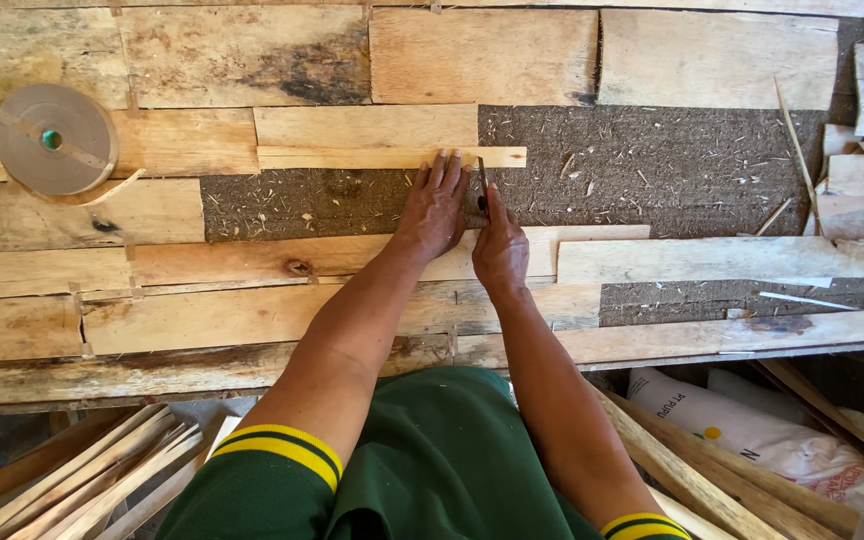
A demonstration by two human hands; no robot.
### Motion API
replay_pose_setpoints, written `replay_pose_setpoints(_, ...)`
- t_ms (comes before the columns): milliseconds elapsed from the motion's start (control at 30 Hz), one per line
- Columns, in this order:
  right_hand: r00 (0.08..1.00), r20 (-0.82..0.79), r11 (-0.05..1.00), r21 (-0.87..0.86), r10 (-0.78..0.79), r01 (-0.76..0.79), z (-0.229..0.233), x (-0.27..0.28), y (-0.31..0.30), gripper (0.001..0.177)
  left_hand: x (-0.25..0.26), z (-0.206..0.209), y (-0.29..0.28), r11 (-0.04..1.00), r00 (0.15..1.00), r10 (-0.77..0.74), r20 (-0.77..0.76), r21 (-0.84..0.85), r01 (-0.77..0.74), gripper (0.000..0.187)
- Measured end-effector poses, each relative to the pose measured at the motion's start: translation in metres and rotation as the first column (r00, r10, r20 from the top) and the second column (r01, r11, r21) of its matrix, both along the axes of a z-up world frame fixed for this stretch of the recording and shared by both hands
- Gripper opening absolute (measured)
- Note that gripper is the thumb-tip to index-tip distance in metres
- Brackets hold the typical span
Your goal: Cut and fit thin wood strips to a workbench surface using a utility knife and adhesive.
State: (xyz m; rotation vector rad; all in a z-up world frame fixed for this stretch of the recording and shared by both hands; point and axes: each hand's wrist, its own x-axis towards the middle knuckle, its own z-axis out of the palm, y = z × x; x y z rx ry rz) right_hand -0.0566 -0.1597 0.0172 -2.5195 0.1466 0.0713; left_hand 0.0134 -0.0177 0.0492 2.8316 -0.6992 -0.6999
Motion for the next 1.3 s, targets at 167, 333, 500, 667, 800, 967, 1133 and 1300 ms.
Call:
replay_pose_setpoints(167, 0.998, -0.067, 0.998, -0.070, -0.016, 0.011, 0.016, 0.007, 0.008, 0.059, 0.000, -0.009, 0.000, 1.000, 1.000, -0.001, 0.030, 0.002, 0.001, 0.080)
replay_pose_setpoints(333, 0.999, 0.014, 0.995, -0.091, 0.045, -0.044, 0.025, 0.018, 0.010, 0.056, -0.006, -0.020, 0.001, 0.999, 0.993, -0.036, 0.115, 0.017, 0.034, 0.077)
replay_pose_setpoints(500, 0.939, -0.344, 0.998, -0.053, 0.008, -0.028, 0.065, 0.036, 0.013, 0.061, -0.006, -0.023, 0.001, 0.996, 0.971, -0.085, 0.224, 0.027, 0.081, 0.081)
replay_pose_setpoints(667, 0.909, -0.417, 0.996, -0.090, -0.020, -0.020, 0.089, 0.039, 0.016, 0.052, -0.013, -0.037, 0.004, 0.996, 0.948, -0.083, 0.306, 0.006, 0.085, 0.081)
replay_pose_setpoints(800, 0.975, -0.223, 0.999, -0.030, 0.008, -0.015, 0.065, 0.027, 0.010, 0.049, -0.011, -0.044, 0.005, 0.996, 0.944, -0.060, 0.324, -0.045, 0.079, 0.080)
replay_pose_setpoints(967, 0.978, -0.210, 0.999, -0.037, 0.015, -0.023, 0.057, 0.004, 0.004, 0.045, -0.005, -0.023, 0.005, 0.996, 0.969, -0.029, 0.246, -0.078, 0.049, 0.077)
replay_pose_setpoints(1133, 0.964, -0.263, 0.999, 0.027, -0.027, 0.035, 0.058, -0.002, -0.016, 0.054, -0.002, -0.037, 0.002, 0.991, 0.976, 0.050, 0.210, -0.128, -0.023, 0.076)
replay_pose_setpoints(1300, 0.988, 0.150, 0.988, -0.153, 0.026, -0.003, -0.001, 0.025, -0.051, 0.006, -0.011, -0.017, 0.010, 0.946, 0.977, 0.144, 0.155, -0.310, -0.090, 0.068)
